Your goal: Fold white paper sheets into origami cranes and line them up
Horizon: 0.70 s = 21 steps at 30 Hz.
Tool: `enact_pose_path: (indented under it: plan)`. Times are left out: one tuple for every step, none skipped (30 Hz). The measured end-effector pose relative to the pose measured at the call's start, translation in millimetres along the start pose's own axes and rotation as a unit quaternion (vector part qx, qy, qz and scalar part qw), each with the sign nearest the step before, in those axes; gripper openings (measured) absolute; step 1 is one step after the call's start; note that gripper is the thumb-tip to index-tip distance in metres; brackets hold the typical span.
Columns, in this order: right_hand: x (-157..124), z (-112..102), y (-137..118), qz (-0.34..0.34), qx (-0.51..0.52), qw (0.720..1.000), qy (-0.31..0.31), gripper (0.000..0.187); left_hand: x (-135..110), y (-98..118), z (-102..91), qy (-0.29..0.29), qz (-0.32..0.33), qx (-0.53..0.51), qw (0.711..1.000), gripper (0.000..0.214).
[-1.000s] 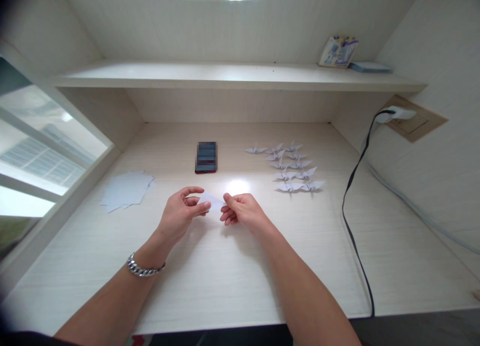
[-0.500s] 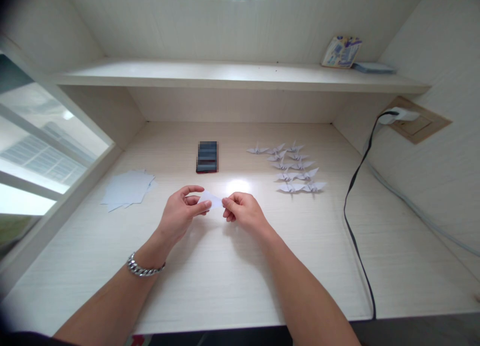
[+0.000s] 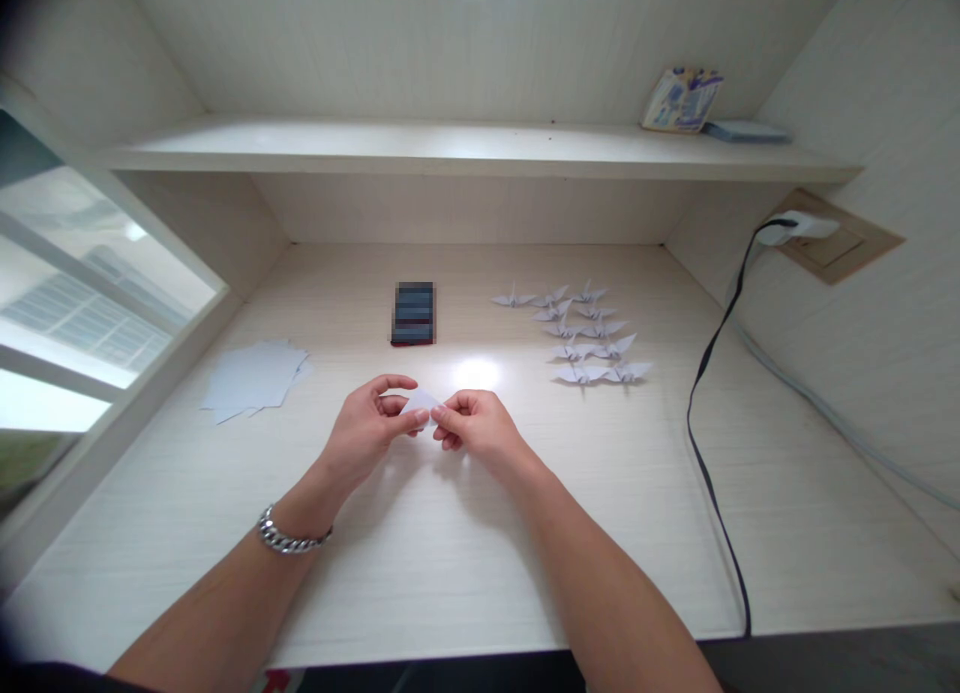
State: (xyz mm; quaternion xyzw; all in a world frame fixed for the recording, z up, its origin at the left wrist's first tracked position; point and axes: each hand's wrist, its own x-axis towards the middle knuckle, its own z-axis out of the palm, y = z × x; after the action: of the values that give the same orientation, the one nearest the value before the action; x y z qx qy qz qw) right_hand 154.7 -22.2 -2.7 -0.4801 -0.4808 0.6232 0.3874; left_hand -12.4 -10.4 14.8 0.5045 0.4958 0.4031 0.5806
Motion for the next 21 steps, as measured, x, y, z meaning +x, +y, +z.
enact_pose_path:
  plan:
    - [-0.3,-0.4,-0.7,0.006,0.004,1.0,-0.001,0.029,0.2,-0.6,-0.4,-0.002,0.0,0.0,1.0,0.041]
    - [-0.7,-0.7,-1.8,0.016,0.007,1.0,-0.002,0.029,0.3,-1.4,-0.9,-0.005,-0.001,0.0,1.0,0.042]
    - [-1.0,-1.0,-3.0,0.026,0.008,1.0,-0.006,0.03,0.4,-2.4,-1.3,-0.007,-0.003,0.002,1.0,0.042]
    - [-1.1,-0.9,-4.1,0.034,0.01,0.999,-0.01,0.031,0.3,-3.3,-1.6,-0.009,-0.004,0.004,1.0,0.043]
    - [-1.1,-0.7,-4.9,0.036,0.013,0.999,-0.012,0.031,0.2,-4.2,-1.6,-0.011,-0.005,0.007,1.0,0.043]
    - [-0.8,-0.2,-5.1,0.031,0.015,0.999,-0.011,0.032,0.1,-5.0,-1.6,-0.013,-0.005,0.01,1.0,0.043]
    - [-0.3,0.5,-5.0,0.02,0.016,1.0,-0.008,0.031,-0.1,-5.5,-1.3,-0.015,-0.004,0.012,1.0,0.043]
    - [0.3,1.2,-4.4,0.008,0.014,1.0,-0.003,0.029,-0.3,-5.7,-1.0,-0.017,-0.003,0.014,1.0,0.043]
    - [0.9,2.0,-3.6,-0.003,0.011,1.0,0.003,0.028,-0.5,-5.7,-0.6,-0.018,-0.003,0.015,1.0,0.042]
    - [1.6,2.7,-2.7,-0.009,0.006,1.0,0.01,0.027,-0.6,-5.4,-0.2,-0.018,-0.005,0.015,1.0,0.042]
    - [2.2,3.4,-1.8,-0.012,0.003,1.0,0.018,0.026,-0.8,-4.9,0.2,-0.019,-0.007,0.013,1.0,0.043]
    - [2.7,4.0,-0.9,-0.012,0.0,1.0,0.026,0.026,-0.9,-4.2,0.5,-0.019,-0.008,0.013,1.0,0.043]
    - [3.0,4.5,-0.2,-0.012,0.0,0.999,0.035,0.026,-1.1,-3.6,0.8,-0.019,-0.008,0.012,1.0,0.042]
    - [3.2,5.1,0.4,-0.012,0.0,0.999,0.044,0.026,-1.2,-3.0,1.1,-0.019,-0.007,0.013,1.0,0.042]
    - [3.2,5.5,0.8,-0.01,0.0,0.999,0.052,0.026,-1.3,-2.5,1.4,-0.019,-0.005,0.014,1.0,0.042]
    - [3.0,5.9,1.0,-0.008,-0.002,0.998,0.059,0.026,-1.3,-2.3,1.7,-0.018,-0.003,0.015,1.0,0.041]
    - [2.6,6.2,0.9,-0.006,-0.007,0.998,0.066,0.026,-1.3,-2.3,2.0,-0.016,-0.002,0.017,1.0,0.041]
    - [2.1,6.1,0.7,-0.005,-0.012,0.997,0.073,0.026,-1.2,-2.6,2.2,-0.014,-0.001,0.018,1.0,0.041]
    - [1.4,5.8,0.2,-0.005,-0.018,0.997,0.077,0.026,-1.1,-3.0,2.4,-0.012,0.0,0.019,1.0,0.041]
    - [0.7,5.1,-0.4,-0.004,-0.022,0.997,0.074,0.026,-0.9,-3.7,2.4,-0.011,-0.001,0.021,1.0,0.041]
    - [0.1,4.0,-1.3,-0.001,-0.024,0.998,0.063,0.026,-0.8,-4.3,2.3,-0.01,-0.001,0.024,1.0,0.041]
